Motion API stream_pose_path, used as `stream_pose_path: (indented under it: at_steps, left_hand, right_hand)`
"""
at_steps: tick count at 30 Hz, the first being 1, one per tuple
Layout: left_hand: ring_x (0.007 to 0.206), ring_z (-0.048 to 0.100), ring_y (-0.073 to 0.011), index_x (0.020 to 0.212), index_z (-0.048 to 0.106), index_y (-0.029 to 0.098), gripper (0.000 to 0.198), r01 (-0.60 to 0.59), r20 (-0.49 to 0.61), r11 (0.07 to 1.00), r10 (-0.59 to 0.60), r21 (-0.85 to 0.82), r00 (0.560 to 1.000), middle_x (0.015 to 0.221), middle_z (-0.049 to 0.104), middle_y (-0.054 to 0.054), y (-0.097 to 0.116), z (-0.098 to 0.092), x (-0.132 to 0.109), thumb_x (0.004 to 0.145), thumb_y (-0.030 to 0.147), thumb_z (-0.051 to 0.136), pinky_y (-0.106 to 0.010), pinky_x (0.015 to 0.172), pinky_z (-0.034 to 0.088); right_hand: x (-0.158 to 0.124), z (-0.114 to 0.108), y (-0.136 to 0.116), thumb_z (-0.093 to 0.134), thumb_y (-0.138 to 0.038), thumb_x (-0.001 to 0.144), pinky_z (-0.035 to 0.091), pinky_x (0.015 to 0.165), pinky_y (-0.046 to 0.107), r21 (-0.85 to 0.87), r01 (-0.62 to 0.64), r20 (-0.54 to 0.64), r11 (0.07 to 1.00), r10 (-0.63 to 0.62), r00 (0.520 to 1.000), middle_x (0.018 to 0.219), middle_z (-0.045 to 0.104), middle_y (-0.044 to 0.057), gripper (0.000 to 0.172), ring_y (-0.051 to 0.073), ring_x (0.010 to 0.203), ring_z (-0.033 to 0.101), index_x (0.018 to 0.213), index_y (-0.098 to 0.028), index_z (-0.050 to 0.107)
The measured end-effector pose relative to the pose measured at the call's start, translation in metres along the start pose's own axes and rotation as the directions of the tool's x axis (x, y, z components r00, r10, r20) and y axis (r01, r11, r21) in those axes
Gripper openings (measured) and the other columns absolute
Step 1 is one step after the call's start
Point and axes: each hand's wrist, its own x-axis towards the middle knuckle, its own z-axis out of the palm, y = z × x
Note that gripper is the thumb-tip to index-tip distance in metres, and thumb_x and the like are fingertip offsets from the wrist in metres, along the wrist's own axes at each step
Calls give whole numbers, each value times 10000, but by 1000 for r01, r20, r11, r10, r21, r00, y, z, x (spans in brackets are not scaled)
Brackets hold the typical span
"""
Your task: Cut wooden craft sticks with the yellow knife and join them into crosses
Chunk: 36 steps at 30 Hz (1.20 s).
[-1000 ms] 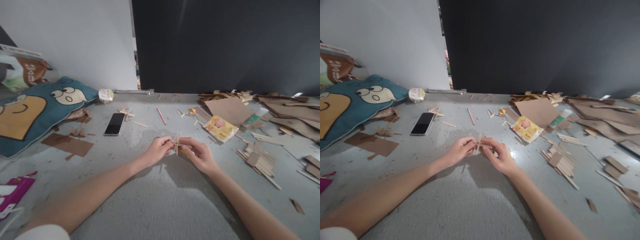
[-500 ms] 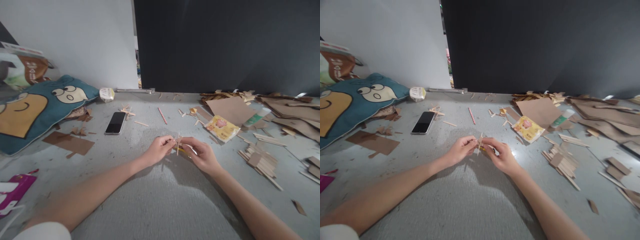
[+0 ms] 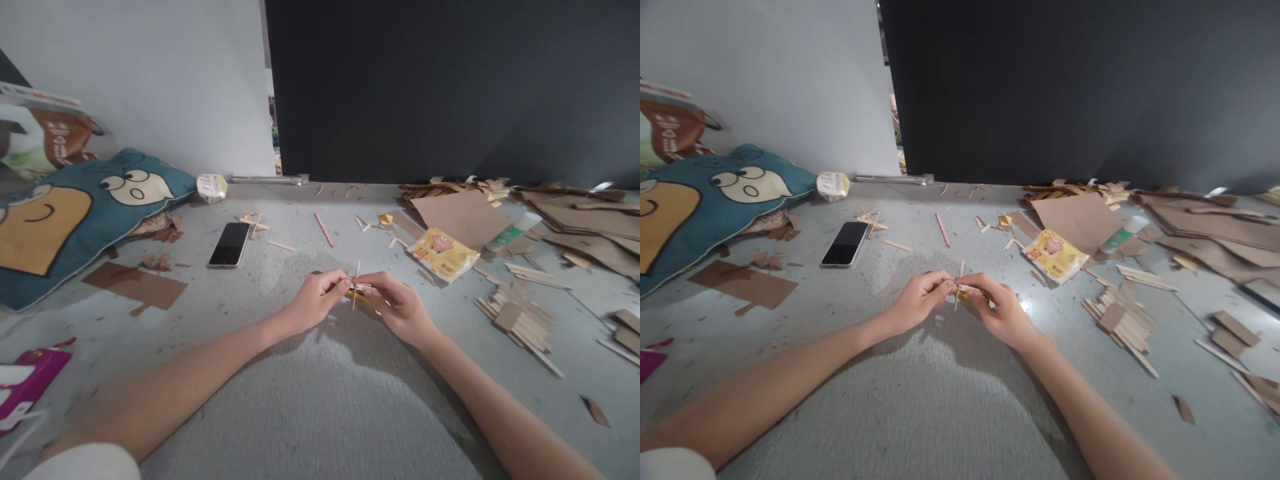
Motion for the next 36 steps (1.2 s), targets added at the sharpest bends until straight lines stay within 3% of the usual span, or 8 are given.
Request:
stream_pose_path:
  at_steps: [8, 11, 15, 21, 24, 28, 33, 36]
  left_hand:
    - [580, 399, -117, 797, 521, 203, 411, 27, 21, 998, -26, -57, 999, 645, 452, 44, -6, 1, 1, 1021, 543, 467, -254, 587, 281]
    - [581, 396, -123, 803, 515, 208, 412, -10, 39, 999, 8, 39, 999, 645, 437, 45, -6, -2, 1, 1048, 528, 431, -258, 593, 274]
    - [648, 459, -139, 832, 523, 210, 384, -88, 39, 984, 83, 153, 996, 699, 485, 27, -6, -6, 1, 1073, 486, 408, -259, 651, 315]
    - [637, 434, -137, 843, 577, 202, 384, -75, -70, 988, 85, 133, 994, 677, 469, 32, -13, -8, 4, 1061, 491, 448, -259, 657, 319]
    - [634, 439, -132, 867, 631, 199, 343, -57, -62, 996, 62, 75, 996, 682, 493, 28, -17, -8, 5, 1045, 455, 488, -256, 645, 322]
    - [608, 439, -122, 887, 662, 197, 376, -15, -65, 1000, 15, 9, 998, 671, 494, 26, -19, -7, 6, 1028, 513, 515, -250, 598, 314]
    - [500, 445, -93, 1083, 588, 208, 422, 47, -70, 959, -69, -278, 995, 661, 524, 55, -14, -1, 7, 970, 615, 585, -234, 506, 334]
    - [482, 558, -109, 1139, 498, 219, 455, 81, 12, 877, -85, -474, 996, 739, 641, 28, -10, 4, 7, 950, 617, 609, -241, 488, 405]
  right_hand:
    - [0, -1, -1, 488, -345, 1085, 600, 715, 279, -58, 13, 14, 998, -12, 1000, 1004, 800, 83, 255, 191, 861, 770, 1173, -240, 703]
    - [-1, 0, -1, 487, -266, 1076, 622, 822, 302, -55, 31, -1, 998, -32, 1000, 1118, 803, 83, 246, 200, 1001, 781, 1206, -262, 697]
    - [-2, 4, -2, 472, -208, 1069, 595, 1014, 366, -34, 80, -49, 996, -81, 995, 1341, 736, 83, 284, 214, 1276, 690, 1215, -284, 704]
    - [-2, 7, -2, 530, -265, 1058, 605, 1001, 407, -90, 50, -173, 995, -65, 983, 1327, 738, 102, 184, 232, 1218, 718, 1198, -265, 650]
    - [1, 6, -4, 554, -306, 1050, 617, 884, 374, -148, 17, -209, 989, -48, 977, 1193, 765, 106, 180, 221, 1044, 745, 1196, -248, 642]
    - [2, 7, -4, 586, -363, 1034, 575, 702, 314, -208, -24, -227, 978, -24, 974, 901, 747, 57, 159, 178, 745, 679, 1056, -237, 680]
    - [-2, 12, -1, 607, -340, 1025, 599, 706, 307, -153, -51, -264, 987, 9, 964, 887, 796, 47, 145, 186, 775, 752, 1010, -245, 717]
    - [-4, 14, 0, 640, -304, 1006, 622, 738, 323, -124, -7, -315, 992, -33, 949, 912, 815, 49, 106, 197, 815, 783, 1024, -253, 730]
